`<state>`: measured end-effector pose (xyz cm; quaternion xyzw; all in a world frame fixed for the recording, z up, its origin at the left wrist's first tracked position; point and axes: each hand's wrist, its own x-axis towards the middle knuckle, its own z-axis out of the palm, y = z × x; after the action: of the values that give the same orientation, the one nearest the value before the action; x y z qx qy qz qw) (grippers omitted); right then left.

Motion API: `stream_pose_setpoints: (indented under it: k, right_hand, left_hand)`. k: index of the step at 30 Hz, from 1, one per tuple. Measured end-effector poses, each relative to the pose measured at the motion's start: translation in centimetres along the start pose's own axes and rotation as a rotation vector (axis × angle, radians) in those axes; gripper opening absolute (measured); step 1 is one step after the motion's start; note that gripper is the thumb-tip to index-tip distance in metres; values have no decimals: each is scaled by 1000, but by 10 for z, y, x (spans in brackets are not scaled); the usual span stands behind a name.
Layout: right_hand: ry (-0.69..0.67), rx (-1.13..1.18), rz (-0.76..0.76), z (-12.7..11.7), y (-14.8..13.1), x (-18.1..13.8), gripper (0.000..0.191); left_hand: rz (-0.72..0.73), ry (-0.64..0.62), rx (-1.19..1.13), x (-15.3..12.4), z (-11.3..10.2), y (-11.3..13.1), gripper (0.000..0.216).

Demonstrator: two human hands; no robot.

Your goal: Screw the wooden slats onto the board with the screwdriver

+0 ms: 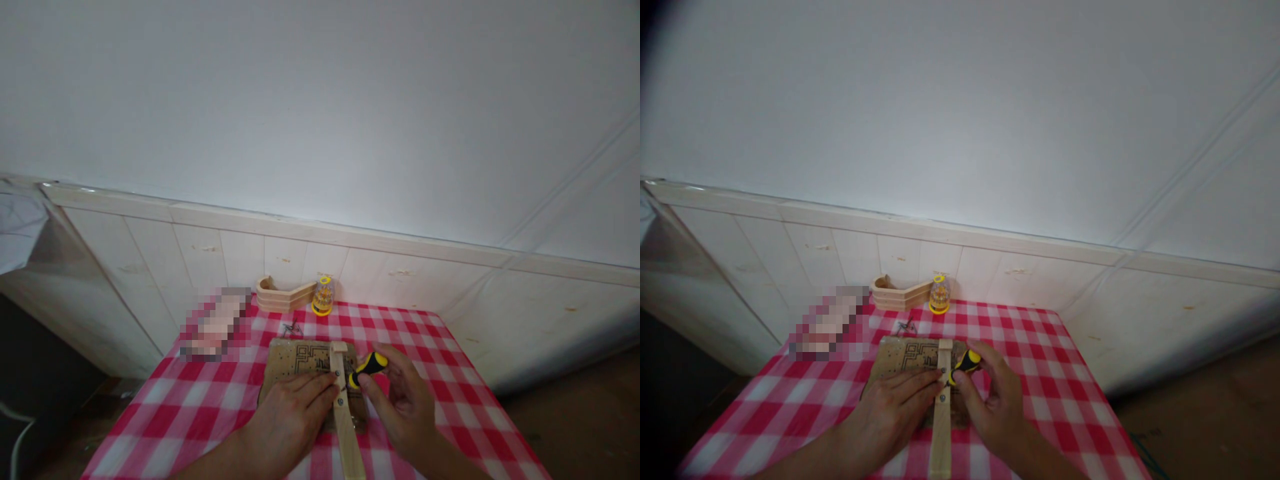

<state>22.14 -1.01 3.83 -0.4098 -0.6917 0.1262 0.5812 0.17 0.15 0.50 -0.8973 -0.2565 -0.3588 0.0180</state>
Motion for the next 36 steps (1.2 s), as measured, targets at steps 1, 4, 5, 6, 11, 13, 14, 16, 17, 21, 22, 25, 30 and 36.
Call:
stream_pose_setpoints:
  k: [1, 4, 5, 6, 11, 13, 14, 16, 17, 21, 22, 25, 30, 36]
  right_hand:
    - [-20, -13, -22, -1, -2, -1, 46]
    - [-60, -51, -84, -3, -4, -5, 49]
    - [-70, -57, -97, -4, -4, -6, 49]
    - [-77, -60, -105, -4, -3, -7, 50]
    - [-117, -118, -131, -6, -3, -8, 53]
    - [-144, -151, -143, -7, -5, -7, 54]
    - [-149, -161, -145, -7, -6, -6, 54]
    - [-134, -154, -139, -5, -7, -5, 53]
    - [-119, -144, -127, -4, -7, -4, 53]
    - [-100, -91, -83, 1, -4, -6, 51]
    - [-96, -76, -78, 2, -3, -8, 50]
    - [-61, -29, -70, 7, 3, -15, 49]
    - [-53, -8, -73, 13, 11, -19, 53]
    - [-64, 34, -91, 18, 11, -14, 53]
  left_hand:
    - [7, 0, 0, 0, 0, 0, 33]
    - [14, 10, -3, 1, 0, -1, 31]
    - [9, 12, -6, 1, 0, -1, 31]
    - [4, 16, -7, 1, 0, -1, 31]
    - [5, 30, -1, 0, 0, 0, 30]
    - [9, 27, 4, 0, 1, 0, 30]
    - [10, 28, 8, 0, 1, 0, 30]
    - [12, 31, 10, 0, 1, 0, 29]
    - [12, 32, 7, 1, 1, 0, 30]
    - [10, 26, 10, 0, 0, -1, 32]
    - [9, 15, 13, 0, 0, -1, 32]
    - [14, -31, 15, 0, -2, -3, 32]
    - [54, -39, 37, -2, 0, -10, 34]
    - [62, -38, 84, -1, 2, -12, 33]
